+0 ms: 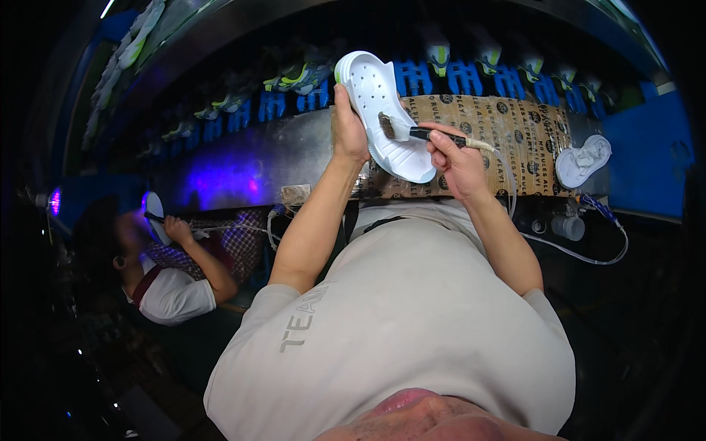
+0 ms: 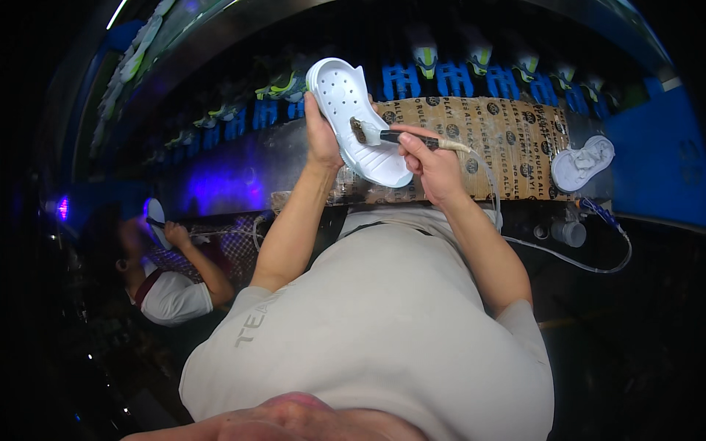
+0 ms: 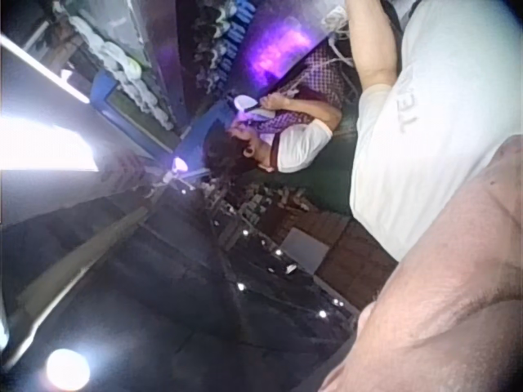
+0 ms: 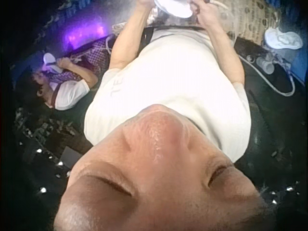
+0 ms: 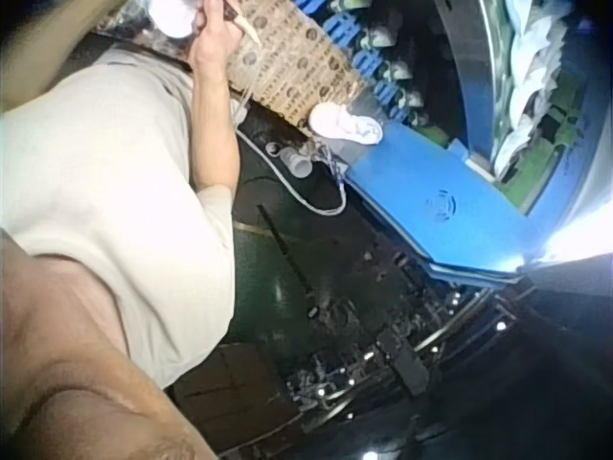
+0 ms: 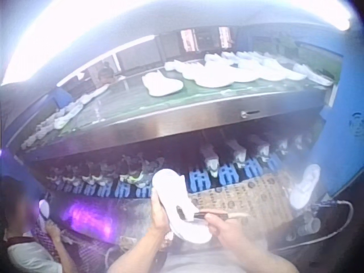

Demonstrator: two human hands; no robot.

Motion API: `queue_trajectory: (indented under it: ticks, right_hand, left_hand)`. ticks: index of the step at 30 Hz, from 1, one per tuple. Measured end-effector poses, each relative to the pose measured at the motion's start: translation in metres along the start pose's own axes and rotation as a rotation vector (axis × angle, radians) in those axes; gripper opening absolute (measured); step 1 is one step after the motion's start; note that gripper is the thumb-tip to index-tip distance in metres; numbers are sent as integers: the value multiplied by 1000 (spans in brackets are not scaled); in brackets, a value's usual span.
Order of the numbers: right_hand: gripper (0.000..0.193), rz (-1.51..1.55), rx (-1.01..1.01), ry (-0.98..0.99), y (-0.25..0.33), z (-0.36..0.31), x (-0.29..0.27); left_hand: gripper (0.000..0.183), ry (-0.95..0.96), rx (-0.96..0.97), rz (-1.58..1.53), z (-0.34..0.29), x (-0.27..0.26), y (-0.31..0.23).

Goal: The person repeatedly picks up white clog-style shoes from a conveyor belt, uses a brush to scrub the interior and exterior surfaces, and places them back on the belt. The process continues for multiple shoes in a repetitive sequence.

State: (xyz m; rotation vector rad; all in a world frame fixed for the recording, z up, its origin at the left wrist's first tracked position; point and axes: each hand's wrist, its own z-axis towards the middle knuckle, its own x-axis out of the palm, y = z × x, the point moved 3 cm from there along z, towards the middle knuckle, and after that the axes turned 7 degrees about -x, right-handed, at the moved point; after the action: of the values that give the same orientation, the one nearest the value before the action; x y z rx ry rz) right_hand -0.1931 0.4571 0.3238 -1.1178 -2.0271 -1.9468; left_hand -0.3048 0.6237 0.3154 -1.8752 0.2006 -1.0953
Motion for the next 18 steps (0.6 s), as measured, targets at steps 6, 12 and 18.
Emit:
queue_trajectory:
  ticks: [6, 12, 18]
  right_hand:
    - [32, 129, -11, 33, 18, -4, -13]
    - [26, -321, -121, 386, 46, -8, -12]
    - [29, -784, -286, 768, 71, -10, 19]
  left_hand:
    - [83, 106, -13, 19, 10, 20, -35]
    - [76, 167, -59, 403, 24, 45, -64]
    - [72, 107, -219, 907, 34, 77, -67]
